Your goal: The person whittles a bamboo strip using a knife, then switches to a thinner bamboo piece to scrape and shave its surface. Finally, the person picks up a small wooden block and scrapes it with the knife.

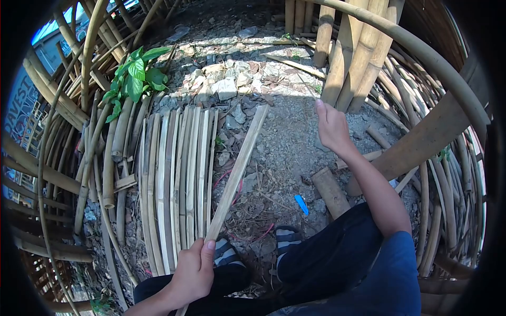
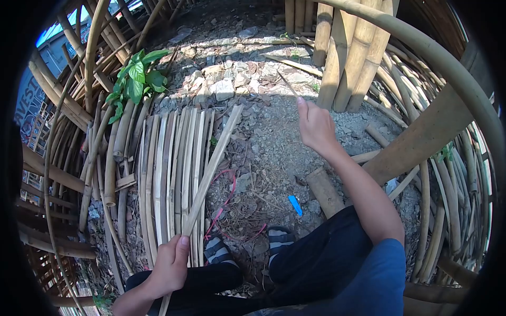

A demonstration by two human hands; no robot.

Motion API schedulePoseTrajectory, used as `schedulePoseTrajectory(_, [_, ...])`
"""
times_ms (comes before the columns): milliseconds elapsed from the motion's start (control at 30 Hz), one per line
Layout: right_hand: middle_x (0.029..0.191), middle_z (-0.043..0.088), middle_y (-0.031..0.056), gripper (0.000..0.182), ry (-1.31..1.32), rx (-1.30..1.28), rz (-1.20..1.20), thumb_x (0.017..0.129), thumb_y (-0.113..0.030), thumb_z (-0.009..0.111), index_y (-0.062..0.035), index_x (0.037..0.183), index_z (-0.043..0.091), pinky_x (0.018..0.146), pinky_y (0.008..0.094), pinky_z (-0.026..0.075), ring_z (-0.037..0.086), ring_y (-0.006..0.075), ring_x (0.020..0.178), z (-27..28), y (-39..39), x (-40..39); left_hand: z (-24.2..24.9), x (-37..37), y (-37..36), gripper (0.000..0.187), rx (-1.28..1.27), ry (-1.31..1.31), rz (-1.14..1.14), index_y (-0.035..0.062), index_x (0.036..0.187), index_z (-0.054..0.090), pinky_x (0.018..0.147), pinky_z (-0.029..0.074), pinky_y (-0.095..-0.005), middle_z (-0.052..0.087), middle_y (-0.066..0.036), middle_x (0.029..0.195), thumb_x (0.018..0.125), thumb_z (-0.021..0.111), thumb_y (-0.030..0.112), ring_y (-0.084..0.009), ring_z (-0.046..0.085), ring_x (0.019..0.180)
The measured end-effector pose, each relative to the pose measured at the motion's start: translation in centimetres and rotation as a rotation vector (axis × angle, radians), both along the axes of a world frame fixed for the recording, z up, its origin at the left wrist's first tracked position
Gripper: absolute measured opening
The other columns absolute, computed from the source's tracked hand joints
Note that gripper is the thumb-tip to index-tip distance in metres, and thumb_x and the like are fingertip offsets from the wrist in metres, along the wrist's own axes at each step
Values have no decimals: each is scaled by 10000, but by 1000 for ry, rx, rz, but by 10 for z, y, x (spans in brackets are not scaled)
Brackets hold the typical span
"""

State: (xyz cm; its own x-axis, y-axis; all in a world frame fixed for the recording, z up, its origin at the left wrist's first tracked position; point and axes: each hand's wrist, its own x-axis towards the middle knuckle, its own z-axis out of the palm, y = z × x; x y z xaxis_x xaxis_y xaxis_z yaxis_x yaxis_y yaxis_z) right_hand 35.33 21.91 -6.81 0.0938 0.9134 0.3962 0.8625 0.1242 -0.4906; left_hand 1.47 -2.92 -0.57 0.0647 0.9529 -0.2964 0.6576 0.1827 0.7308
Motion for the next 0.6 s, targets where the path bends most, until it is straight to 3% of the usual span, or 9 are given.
schedulePoseTrajectory(100, [618, 600, 215, 472, 99, 65, 297, 1048, -385, 432, -23, 783, 577, 579, 515, 477, 628, 440, 620, 26, -32, -33, 2, 3, 5, 437, -29, 27, 11, -52, 817, 518, 492, 447, -419, 559, -177, 552, 1075, 411, 284, -310, 610, 503])
schedulePoseTrajectory(233, [546, 577, 148, 411, -37, 158, 638, 1009, -362, 534, -53, 738, 543, 430, 452, 445, 589, 349, 461, 25, -76, -73, -1, 6, 8, 431, -32, 33, 51, -46, 805, 511, 485, 446, -417, 565, -179, 555, 1069, 435, 286, -306, 610, 498])
schedulePoseTrajectory(467, [546, 528, 120, 376, -138, 266, 661, 986, -331, 572, -70, 723, 508, 438, 432, 436, 568, 328, 468, 8, -59, -69, 1, 8, 2, 392, 13, 57, 38, -43, 788, 499, 462, 433, -432, 564, -185, 541, 1048, 494, 250, -334, 601, 476])
schedulePoseTrajectory(533, [509, 556, 94, 421, -266, 315, 513, 978, -394, 578, -81, 702, 521, 394, 409, 451, 591, 291, 431, 5, -49, -64, 1, 6, 1, 385, 10, 81, 30, -43, 789, 500, 462, 434, -433, 567, -189, 541, 1045, 500, 244, -345, 603, 478])
schedulePoseTrajectory(600, [508, 552, 88, 420, -263, 380, 537, 977, -398, 578, -84, 704, 522, 393, 409, 453, 593, 287, 431, -2, -45, -62, 1, 4, 1, 378, 13, 99, 19, -43, 790, 501, 461, 436, -435, 569, -193, 541, 1042, 505, 239, -356, 605, 479])
